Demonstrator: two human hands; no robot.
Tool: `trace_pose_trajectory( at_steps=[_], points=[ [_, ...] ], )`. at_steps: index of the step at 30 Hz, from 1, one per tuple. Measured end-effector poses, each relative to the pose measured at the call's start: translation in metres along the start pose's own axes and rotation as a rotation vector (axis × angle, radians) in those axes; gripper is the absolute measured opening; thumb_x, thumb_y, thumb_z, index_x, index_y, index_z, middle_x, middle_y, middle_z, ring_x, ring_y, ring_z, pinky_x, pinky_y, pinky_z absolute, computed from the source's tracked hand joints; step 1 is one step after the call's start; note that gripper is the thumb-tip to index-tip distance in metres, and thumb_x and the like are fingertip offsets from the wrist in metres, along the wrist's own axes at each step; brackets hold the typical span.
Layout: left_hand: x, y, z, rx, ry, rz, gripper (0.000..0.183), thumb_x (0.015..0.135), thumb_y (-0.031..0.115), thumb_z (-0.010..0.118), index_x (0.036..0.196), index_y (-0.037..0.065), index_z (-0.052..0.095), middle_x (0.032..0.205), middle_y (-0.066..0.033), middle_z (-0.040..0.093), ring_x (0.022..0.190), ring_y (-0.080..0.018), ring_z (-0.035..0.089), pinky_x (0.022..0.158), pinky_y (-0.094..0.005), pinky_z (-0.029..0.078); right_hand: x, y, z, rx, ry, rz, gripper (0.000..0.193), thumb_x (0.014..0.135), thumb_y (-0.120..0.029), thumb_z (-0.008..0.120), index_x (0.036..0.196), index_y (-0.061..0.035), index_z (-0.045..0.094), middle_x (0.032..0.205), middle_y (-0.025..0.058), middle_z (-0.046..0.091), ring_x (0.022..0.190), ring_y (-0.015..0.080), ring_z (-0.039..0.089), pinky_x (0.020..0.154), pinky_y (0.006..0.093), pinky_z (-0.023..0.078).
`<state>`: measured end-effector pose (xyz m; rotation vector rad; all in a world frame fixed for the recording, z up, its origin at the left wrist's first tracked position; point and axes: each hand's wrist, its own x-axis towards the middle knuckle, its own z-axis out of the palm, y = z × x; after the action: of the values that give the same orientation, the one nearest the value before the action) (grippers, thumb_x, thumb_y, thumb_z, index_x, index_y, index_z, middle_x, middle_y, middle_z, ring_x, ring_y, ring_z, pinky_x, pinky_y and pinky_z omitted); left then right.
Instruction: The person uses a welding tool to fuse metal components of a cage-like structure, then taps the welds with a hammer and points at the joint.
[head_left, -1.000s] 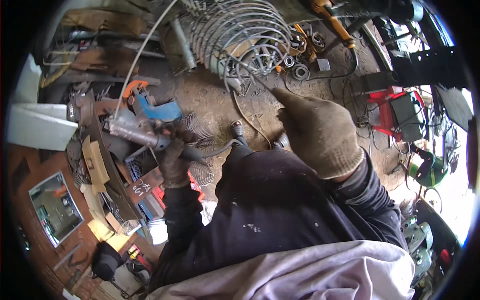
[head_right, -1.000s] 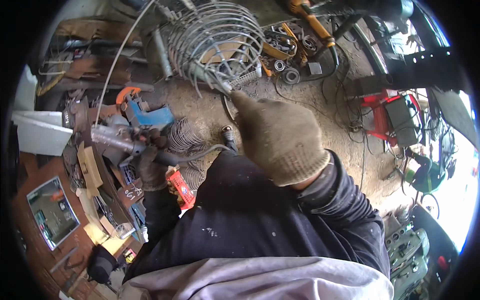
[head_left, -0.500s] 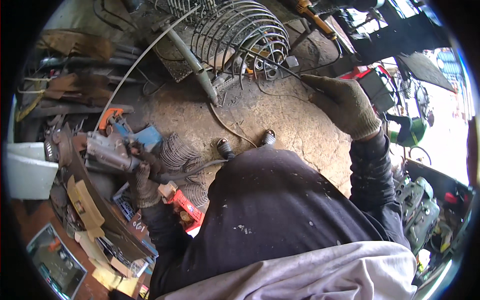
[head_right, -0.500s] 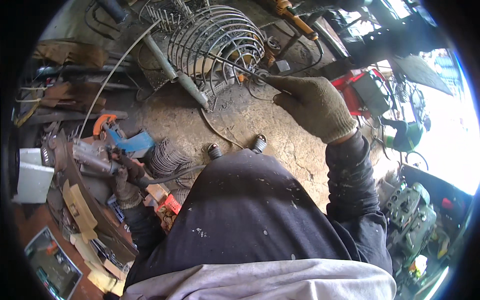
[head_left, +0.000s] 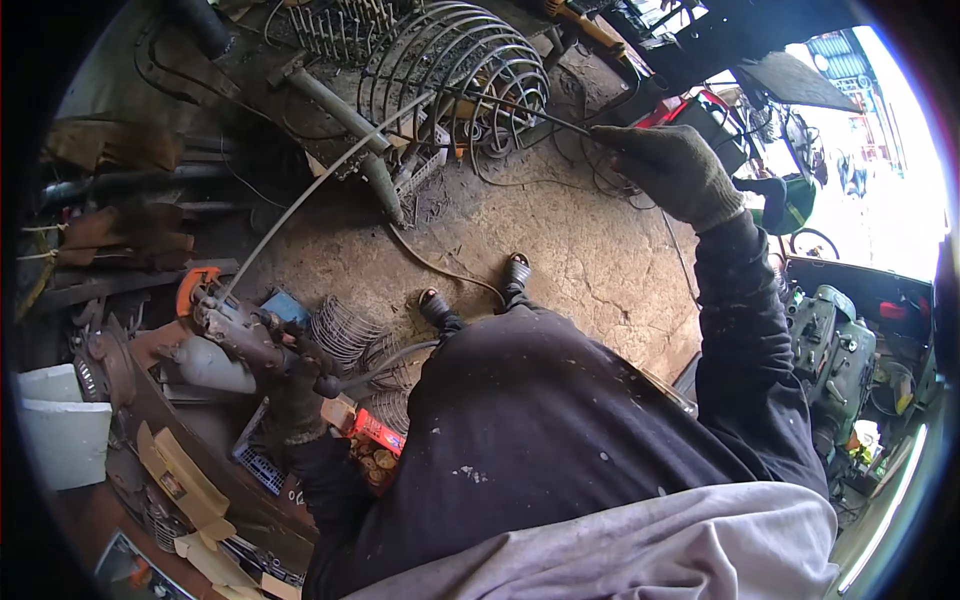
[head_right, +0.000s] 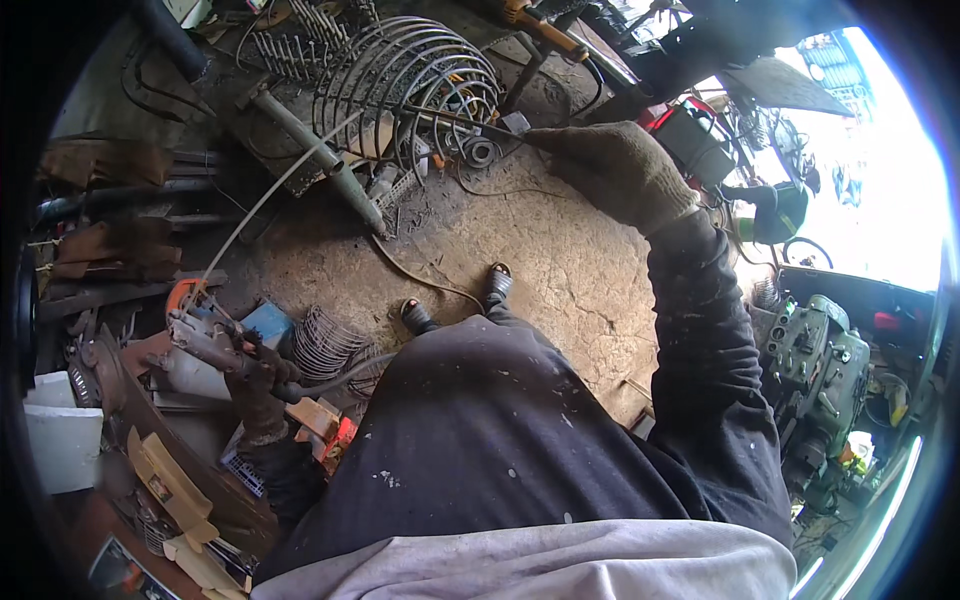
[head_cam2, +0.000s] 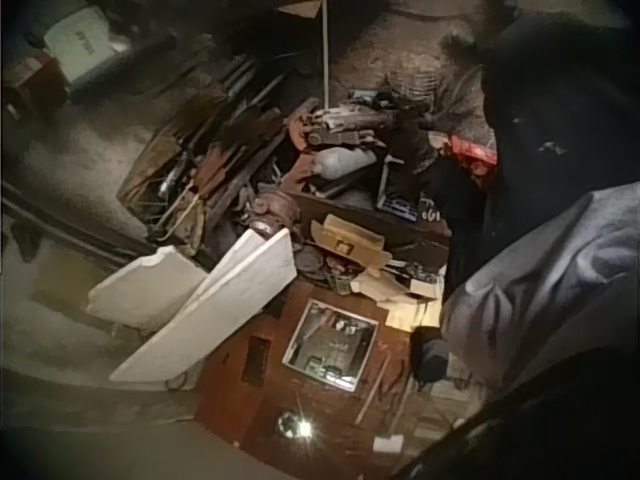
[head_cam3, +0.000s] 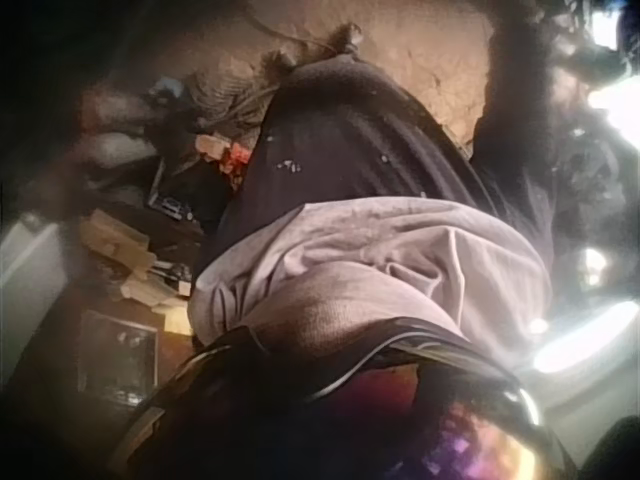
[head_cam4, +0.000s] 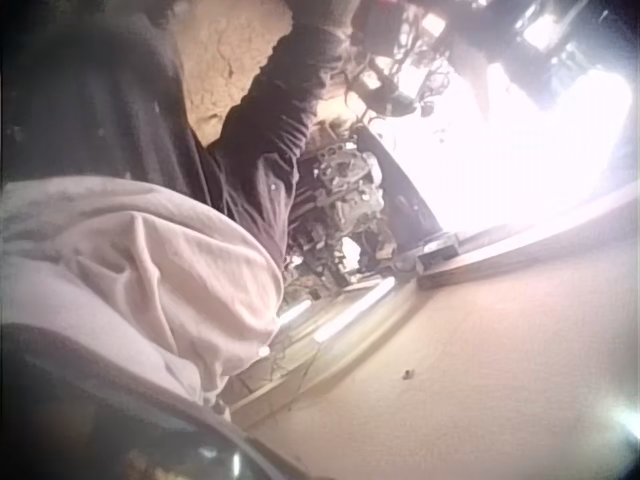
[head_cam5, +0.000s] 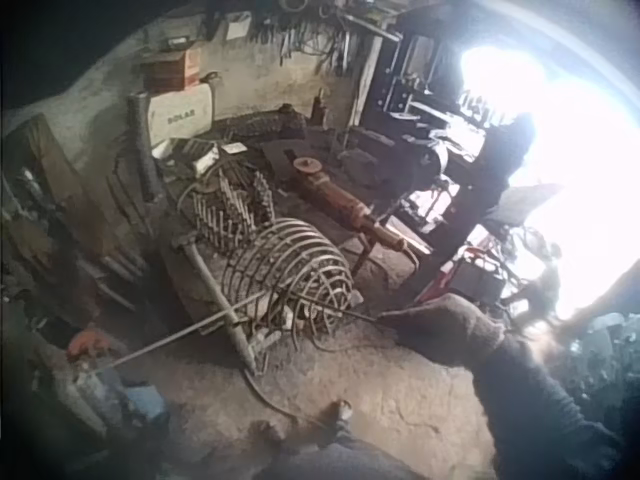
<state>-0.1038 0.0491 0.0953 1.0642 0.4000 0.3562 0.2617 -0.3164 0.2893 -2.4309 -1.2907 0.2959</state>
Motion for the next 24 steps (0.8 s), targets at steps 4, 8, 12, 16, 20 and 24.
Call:
trace_pose_trajectory(
  at_steps=[4, 8, 12, 16, 20, 24],
  points=[
    [0.010, -0.006, -0.002, 0.040, -0.037, 0.004, 0.050, 0.085, 0.004, 0.078, 0.125, 0.015, 0.049, 0.081, 0.0000, 0.056, 0.059, -0.0130, 0.051, 0.054, -0.0363, 0.048, -0.002, 0.005, 0.006, 0.010, 0.042, 0.025, 0.037, 0.090, -0.011, 0.071, 0.127, -0.0098, 0.070, 0.094, 0.0178, 0.074, 0.083, 0.0317, 0.073, 0.075, 0.0373, 0.057],
    [0.013, -0.009, 0.002, 0.139, 0.006, 0.026, 0.051, 0.085, 0.006, 0.078, 0.127, 0.013, 0.049, 0.082, -0.0024, 0.057, 0.064, -0.0148, 0.055, 0.057, -0.0385, 0.054, -0.003, 0.004, 0.009, 0.032, 0.054, 0.012, 0.038, 0.089, -0.011, 0.072, 0.127, -0.0105, 0.071, 0.093, 0.0170, 0.074, 0.084, 0.0314, 0.074, 0.075, 0.0380, 0.057],
    [0.014, -0.027, -0.026, 0.241, 0.034, 0.050, 0.054, 0.085, 0.005, 0.078, 0.130, 0.010, 0.048, 0.085, -0.0039, 0.058, 0.067, -0.0158, 0.059, 0.061, -0.0385, 0.058, -0.003, 0.007, 0.009, -0.009, 0.060, -0.014, 0.039, 0.089, -0.010, 0.072, 0.127, -0.0110, 0.071, 0.093, 0.0170, 0.074, 0.084, 0.0314, 0.073, 0.075, 0.0378, 0.057],
    [0.019, -0.025, -0.027, 0.626, -0.018, 0.221, 0.054, 0.085, 0.002, 0.077, 0.131, 0.007, 0.048, 0.089, -0.0044, 0.059, 0.070, -0.0162, 0.062, 0.062, -0.0371, 0.060, -0.002, 0.006, 0.008, -0.001, 0.043, 0.001, 0.039, 0.089, -0.009, 0.072, 0.128, -0.0108, 0.070, 0.094, 0.0173, 0.074, 0.084, 0.0315, 0.073, 0.075, 0.0376, 0.057],
    [0.020, -0.025, -0.021, 0.459, 0.014, 0.167, 0.057, 0.087, 0.002, 0.076, 0.136, 0.006, 0.047, 0.099, -0.0036, 0.060, 0.074, -0.0170, 0.064, 0.062, -0.0371, 0.060, -0.002, 0.010, 0.010, 0.005, 0.048, -0.016, 0.040, 0.089, -0.008, 0.071, 0.129, -0.0102, 0.070, 0.093, 0.0177, 0.073, 0.083, 0.0314, 0.073, 0.075, 0.0382, 0.057],
    [0.019, -0.045, -0.049, 0.676, 0.024, 0.186, 0.059, 0.087, 0.002, 0.076, 0.138, 0.006, 0.047, 0.107, -0.0038, 0.060, 0.077, -0.0176, 0.065, 0.063, -0.0369, 0.060, -0.003, 0.015, 0.013, 0.013, 0.077, -0.056, 0.040, 0.089, -0.006, 0.071, 0.129, -0.0094, 0.069, 0.096, 0.0177, 0.074, 0.085, 0.0317, 0.074, 0.077, 0.0383, 0.057]
  ],
)
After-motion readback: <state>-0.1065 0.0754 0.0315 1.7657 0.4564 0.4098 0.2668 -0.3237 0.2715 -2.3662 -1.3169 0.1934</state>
